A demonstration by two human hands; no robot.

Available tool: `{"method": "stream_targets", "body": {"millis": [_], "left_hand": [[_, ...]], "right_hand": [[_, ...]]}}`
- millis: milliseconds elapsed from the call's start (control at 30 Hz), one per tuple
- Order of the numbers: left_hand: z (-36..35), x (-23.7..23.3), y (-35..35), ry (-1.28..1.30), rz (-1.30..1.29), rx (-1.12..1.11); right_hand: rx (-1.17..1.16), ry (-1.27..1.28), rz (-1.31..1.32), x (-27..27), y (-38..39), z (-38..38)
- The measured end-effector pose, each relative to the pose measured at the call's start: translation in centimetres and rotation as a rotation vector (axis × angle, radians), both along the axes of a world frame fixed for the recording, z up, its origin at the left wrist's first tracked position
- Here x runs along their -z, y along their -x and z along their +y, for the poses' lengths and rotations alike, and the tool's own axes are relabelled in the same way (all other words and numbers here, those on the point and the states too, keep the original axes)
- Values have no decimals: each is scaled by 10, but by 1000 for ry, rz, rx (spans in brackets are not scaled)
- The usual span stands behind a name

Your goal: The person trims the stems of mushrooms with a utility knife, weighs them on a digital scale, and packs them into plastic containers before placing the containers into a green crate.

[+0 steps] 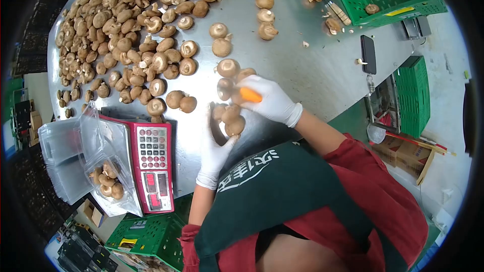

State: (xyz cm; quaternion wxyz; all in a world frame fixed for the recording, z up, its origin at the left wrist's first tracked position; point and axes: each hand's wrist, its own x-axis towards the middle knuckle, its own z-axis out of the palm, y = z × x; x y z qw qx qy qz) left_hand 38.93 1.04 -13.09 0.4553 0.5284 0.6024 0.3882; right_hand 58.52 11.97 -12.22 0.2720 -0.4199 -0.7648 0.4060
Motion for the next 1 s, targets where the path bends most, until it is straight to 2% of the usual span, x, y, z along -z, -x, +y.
{"method": "stream_targets", "body": {"millis": [100, 133, 233, 267, 400, 433, 500, 533, 633, 700, 833, 1000], "left_hand": [[2, -2, -7, -35, 3, 7], [4, -2, -11, -23, -36, 30], [8, 11, -21, 3, -133, 98], [8, 10, -22, 3, -129, 115], [21, -17, -14, -64, -146, 79], [23, -19, -18, -71, -258, -31], [39, -37, -11, -120, -10, -21], [47, -42, -13, -158, -26, -45], [65, -57, -21, -75, -287, -4], [66, -48, -22, 63, -523, -27], [66, -39, -14, 176, -713, -67], [58, -47, -11, 185, -852, -122]], "right_hand": [[98, 697, 414, -19, -8, 10], [114, 843, 347, -55, -11, 16], [146, 1025, 614, -40, -18, 19], [192, 1092, 603, -43, -17, 19], [145, 1156, 746, -42, -19, 23], [153, 1189, 794, -41, -17, 23], [165, 1261, 891, -37, -12, 21], [157, 1285, 886, -36, -10, 20], [157, 1340, 885, -39, 0, 19], [194, 1356, 905, -45, 5, 18], [143, 1083, 517, -36, 4, 21], [143, 936, 256, -43, 6, 24]]}}
